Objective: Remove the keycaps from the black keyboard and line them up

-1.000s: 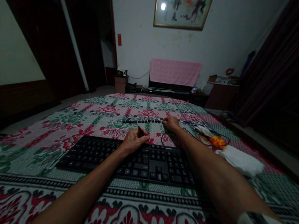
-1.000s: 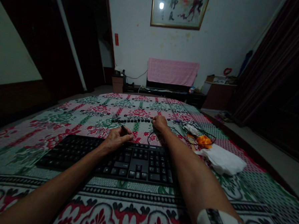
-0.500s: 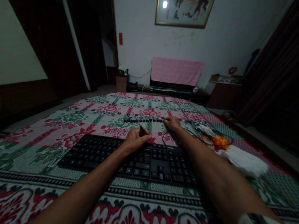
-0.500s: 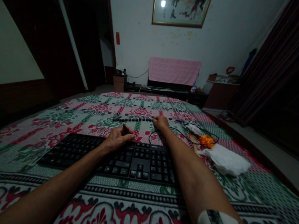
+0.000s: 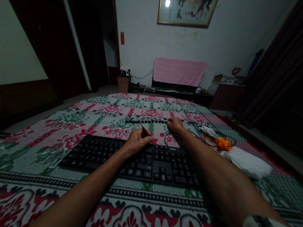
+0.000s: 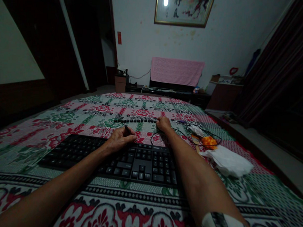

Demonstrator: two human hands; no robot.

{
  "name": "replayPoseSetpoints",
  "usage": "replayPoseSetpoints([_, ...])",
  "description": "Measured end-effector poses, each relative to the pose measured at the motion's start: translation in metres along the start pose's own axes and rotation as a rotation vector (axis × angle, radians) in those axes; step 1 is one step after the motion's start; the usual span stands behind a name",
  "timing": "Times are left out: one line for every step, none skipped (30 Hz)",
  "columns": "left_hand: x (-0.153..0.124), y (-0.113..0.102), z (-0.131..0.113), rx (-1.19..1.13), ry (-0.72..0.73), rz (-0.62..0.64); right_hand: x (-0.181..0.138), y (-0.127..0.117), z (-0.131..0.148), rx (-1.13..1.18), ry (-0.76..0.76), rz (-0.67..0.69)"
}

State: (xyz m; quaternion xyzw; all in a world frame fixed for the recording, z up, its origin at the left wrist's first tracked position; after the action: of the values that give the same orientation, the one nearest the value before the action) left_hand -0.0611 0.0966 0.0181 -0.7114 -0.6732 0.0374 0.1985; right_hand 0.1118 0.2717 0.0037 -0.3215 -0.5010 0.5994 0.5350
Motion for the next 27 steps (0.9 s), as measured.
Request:
replayPoseSetpoints([0.000, 0.000, 0.000, -0.006, 0.001, 0.000, 0.000, -0.001, 0.001, 0.001, -0.002, -0.001])
replayPoseSetpoints([0.000, 0.000, 0.000, -0.012, 0.002, 0.002, -0.001, -0.003, 0.002, 0.001, -0.007, -0.003])
replayPoseSetpoints([0.000, 0.001, 0.000, -0.017, 0.002, 0.004, -0.003, -0.006, 0.004, 0.000, -0.013, -0.004])
replayPoseSetpoints([-0.001, 0.001, -0.001, -0.019, 0.001, 0.006, -0.006, -0.009, 0.006, -0.001, -0.026, -0.011])
replayPoseSetpoints([-0.001, 0.001, -0.001, -0.018, 0.000, 0.007, -0.010, -0.012, 0.010, 0.002, -0.050, -0.025])
replayPoseSetpoints([-0.001, 0.001, -0.001, -0.016, -0.001, 0.009, -0.016, -0.016, 0.015, 0.010, -0.081, -0.043])
replayPoseSetpoints([-0.002, 0.001, -0.002, -0.015, -0.002, 0.015, -0.023, -0.020, 0.020, 0.025, -0.126, -0.066])
replayPoseSetpoints([-0.002, 0.002, -0.003, -0.017, -0.006, 0.022, -0.032, -0.025, 0.025, 0.048, -0.176, -0.087])
replayPoseSetpoints([-0.002, 0.002, -0.003, -0.024, -0.010, 0.031, -0.041, -0.028, 0.029, 0.072, -0.211, -0.096])
replayPoseSetpoints([-0.002, 0.004, -0.004, -0.034, -0.015, 0.044, -0.051, -0.029, 0.033, 0.093, -0.239, -0.093])
replayPoseSetpoints([-0.002, 0.005, -0.004, -0.046, -0.018, 0.057, -0.061, -0.031, 0.034, 0.112, -0.249, -0.089])
replayPoseSetpoints([-0.002, 0.007, -0.005, -0.054, -0.018, 0.068, -0.071, -0.033, 0.035, 0.135, -0.264, -0.090])
replayPoseSetpoints([-0.002, 0.009, -0.005, -0.058, -0.012, 0.076, -0.081, -0.034, 0.036, 0.165, -0.278, -0.078])
replayPoseSetpoints([-0.002, 0.011, -0.006, -0.059, -0.004, 0.085, -0.090, -0.036, 0.037, 0.196, -0.292, -0.068])
replayPoseSetpoints([-0.002, 0.013, -0.006, -0.058, 0.004, 0.095, -0.098, -0.036, 0.038, 0.227, -0.304, -0.059])
replayPoseSetpoints([-0.002, 0.015, -0.006, -0.054, 0.011, 0.104, -0.105, -0.036, 0.038, 0.260, -0.312, -0.044])
replayPoseSetpoints([-0.001, 0.017, -0.006, -0.046, 0.016, 0.110, -0.112, -0.035, 0.039, 0.297, -0.322, -0.026])
replayPoseSetpoints([-0.001, 0.019, -0.006, -0.033, 0.019, 0.117, -0.117, -0.033, 0.039, 0.333, -0.333, -0.007])
replayPoseSetpoints([-0.001, 0.021, -0.005, -0.015, 0.023, 0.121, -0.121, -0.031, 0.040, 0.367, -0.341, 0.010])
replayPoseSetpoints([-0.001, 0.022, -0.005, 0.009, 0.029, 0.121, -0.124, -0.029, 0.040, 0.396, -0.347, 0.023])
replayPoseSetpoints([-0.001, 0.022, -0.005, 0.036, 0.036, 0.117, -0.126, -0.026, 0.040, 0.417, -0.350, 0.032])
replayPoseSetpoints([-0.001, 0.022, -0.005, 0.065, 0.047, 0.114, -0.127, -0.024, 0.040, 0.430, -0.351, 0.039])
replayPoseSetpoints([-0.001, 0.023, -0.006, 0.095, 0.061, 0.112, -0.128, -0.022, 0.040, 0.436, -0.353, 0.045])
replayPoseSetpoints([-0.001, 0.023, -0.007, 0.125, 0.077, 0.111, -0.128, -0.020, 0.041, 0.439, -0.358, 0.049])
replayPoseSetpoints([-0.001, 0.024, -0.009, 0.157, 0.093, 0.109, -0.129, -0.019, 0.042, 0.440, -0.367, 0.056])
replayPoseSetpoints([-0.002, 0.024, -0.010, 0.188, 0.107, 0.109, -0.130, -0.019, 0.044, 0.443, -0.378, 0.061])
replayPoseSetpoints([-0.002, 0.025, -0.011, 0.218, 0.117, 0.109, -0.130, -0.019, 0.045, 0.445, -0.384, 0.066])
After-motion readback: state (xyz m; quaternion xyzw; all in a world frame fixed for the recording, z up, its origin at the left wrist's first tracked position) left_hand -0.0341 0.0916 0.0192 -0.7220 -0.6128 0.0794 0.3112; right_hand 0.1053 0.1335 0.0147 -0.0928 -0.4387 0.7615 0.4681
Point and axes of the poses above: each hand's wrist, its own x-axis towards the middle knuckle, its own y-axis out of the palm, z = x × y, the point moved 9 cm from there along x, towards the middle knuckle, and after that the axes turned 6 degrees about z, right-handed, at the moved point
